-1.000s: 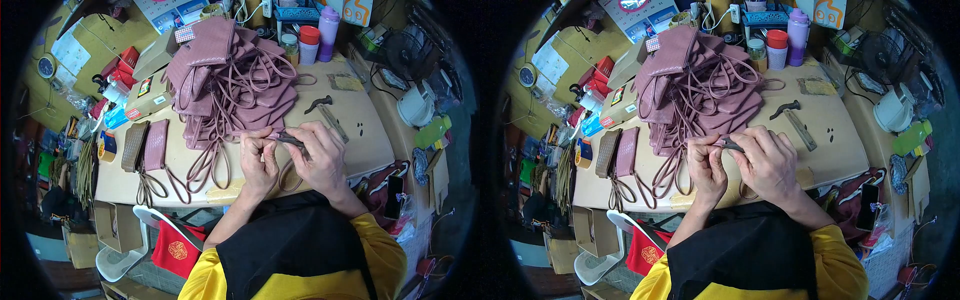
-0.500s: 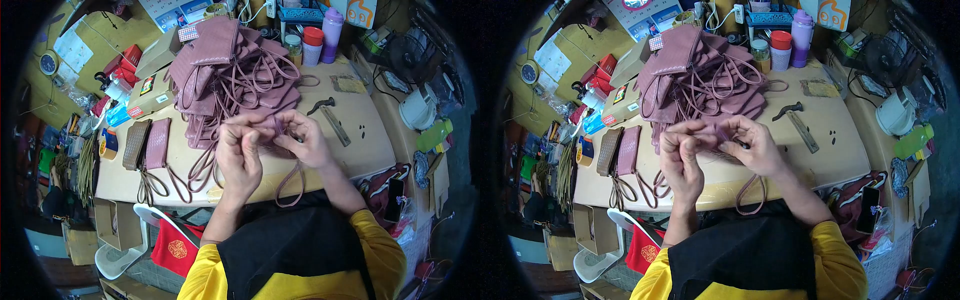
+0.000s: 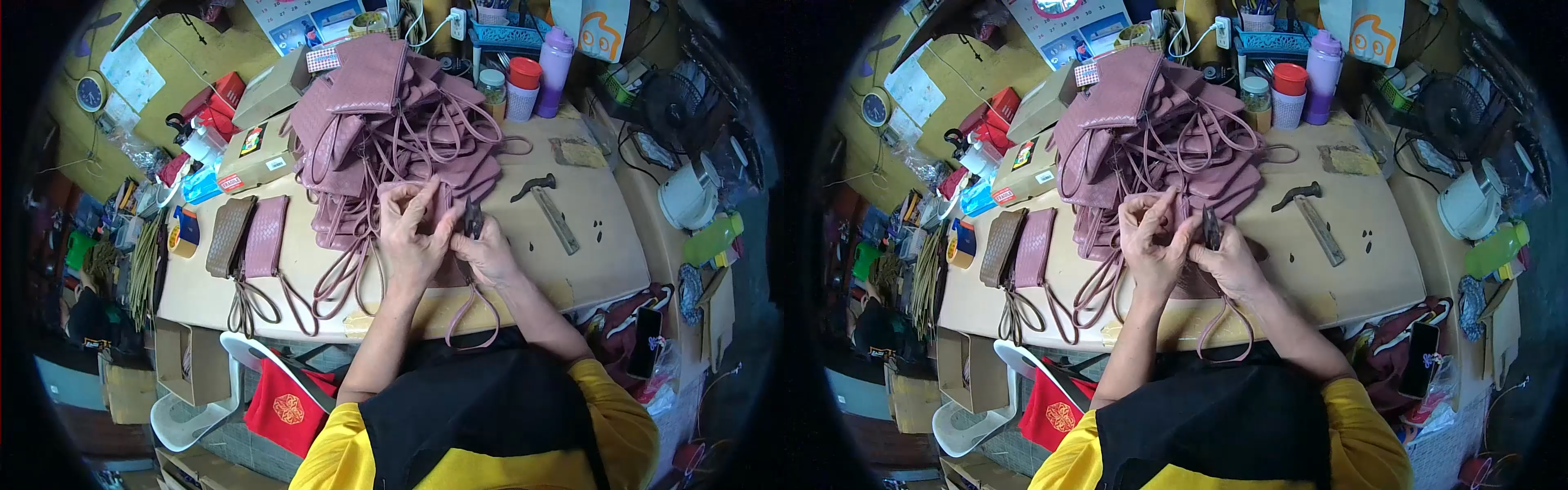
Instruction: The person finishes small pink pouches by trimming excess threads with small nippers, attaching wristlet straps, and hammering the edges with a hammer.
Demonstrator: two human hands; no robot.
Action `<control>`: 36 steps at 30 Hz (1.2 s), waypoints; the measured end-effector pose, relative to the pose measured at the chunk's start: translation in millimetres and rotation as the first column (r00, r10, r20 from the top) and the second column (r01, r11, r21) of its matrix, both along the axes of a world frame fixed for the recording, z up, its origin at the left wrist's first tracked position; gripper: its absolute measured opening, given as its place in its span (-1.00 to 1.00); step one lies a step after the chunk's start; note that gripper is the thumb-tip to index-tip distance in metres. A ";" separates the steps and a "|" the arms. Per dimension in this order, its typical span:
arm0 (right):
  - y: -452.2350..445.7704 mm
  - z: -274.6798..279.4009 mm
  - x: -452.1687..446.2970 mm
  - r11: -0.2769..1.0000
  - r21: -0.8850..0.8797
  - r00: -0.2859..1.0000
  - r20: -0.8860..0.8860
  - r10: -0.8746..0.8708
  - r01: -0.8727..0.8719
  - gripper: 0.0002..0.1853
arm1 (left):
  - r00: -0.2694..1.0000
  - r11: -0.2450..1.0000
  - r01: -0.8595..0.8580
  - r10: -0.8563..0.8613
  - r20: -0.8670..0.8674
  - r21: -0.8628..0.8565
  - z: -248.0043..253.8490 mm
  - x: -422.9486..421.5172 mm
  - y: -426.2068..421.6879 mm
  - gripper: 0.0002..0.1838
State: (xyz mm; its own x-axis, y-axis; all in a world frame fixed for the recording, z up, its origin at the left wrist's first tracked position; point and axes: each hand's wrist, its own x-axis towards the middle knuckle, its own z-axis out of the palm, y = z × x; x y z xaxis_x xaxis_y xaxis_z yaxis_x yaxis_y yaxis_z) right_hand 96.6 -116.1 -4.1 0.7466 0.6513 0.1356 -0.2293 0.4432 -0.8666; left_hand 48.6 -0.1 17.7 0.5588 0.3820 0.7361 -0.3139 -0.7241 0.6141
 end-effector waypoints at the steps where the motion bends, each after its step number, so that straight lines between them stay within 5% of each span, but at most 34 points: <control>1: 0.2 -0.8 -0.7 1.000 0.003 1.000 0.014 -0.026 0.026 -0.82 | 0.997 0.999 -0.005 0.003 0.071 0.031 -4.0 5.5 0.9 -0.48; 8: -4.0 -4.3 12.9 0.997 0.062 0.990 -0.129 0.062 -0.054 -0.64 | 0.988 0.999 -0.043 0.041 0.147 0.014 -3.0 17.3 12.1 -0.93; 11: -4.8 0.5 12.6 0.994 0.069 0.987 -0.128 0.098 -0.090 -0.59 | 0.986 0.988 -0.076 0.056 0.155 0.131 1.2 13.0 15.3 -0.90; 13: -2.2 11.8 6.1 1.000 -0.009 0.999 -0.036 -0.007 0.007 -0.67 | 0.991 0.959 0.134 -0.132 0.024 -0.252 17.6 3.3 5.7 -0.81; 14: -0.2 9.9 5.6 1.000 -0.007 0.999 -0.038 -0.007 0.007 -0.67 | 0.991 0.959 0.134 -0.132 0.022 -0.250 21.2 3.5 6.7 -0.81; 16: 3.4 3.8 5.4 0.999 -0.015 0.996 0.080 -0.040 0.041 -0.73 | 1.000 0.951 -0.023 0.027 -0.007 0.308 26.8 6.7 11.5 -0.76; 17: 3.5 2.9 5.5 0.999 -0.015 0.996 0.080 -0.039 0.041 -0.73 | 0.999 0.961 0.036 -0.033 -0.018 0.272 19.6 10.1 14.6 -0.64; 21: -3.6 1.0 8.5 0.997 -0.069 1.000 -0.004 -0.030 0.030 -0.78 | 0.997 0.966 0.022 -0.041 0.069 0.258 4.5 14.9 15.7 -0.70; 23: -6.4 -0.9 11.3 0.995 -0.093 0.999 -0.029 -0.020 0.017 -0.77 | 0.979 0.992 0.122 -0.122 0.162 0.014 1.7 15.7 18.8 -0.79; 26: -6.9 -2.4 11.6 0.989 -0.140 0.998 -0.042 -0.045 0.039 -0.74 | 0.982 0.979 0.172 -0.179 0.064 0.111 15.0 5.5 23.4 -0.80; 27: -5.6 5.1 8.0 0.990 -0.133 0.998 0.001 -0.056 0.055 -0.73 | 0.970 0.970 0.241 -0.241 -0.026 0.002 19.9 0.7 20.7 -0.72; 31: -6.6 16.6 12.2 0.978 -0.137 0.978 0.158 -0.134 0.156 -0.69 | 0.952 0.960 0.279 -0.277 -0.128 -0.002 20.6 -3.5 22.7 -0.47; 36: 2.5 20.9 26.4 0.922 -0.097 0.849 0.436 -0.300 0.376 -0.77 | 0.930 0.934 0.354 -0.357 -0.082 -0.055 16.8 -1.5 13.5 -0.51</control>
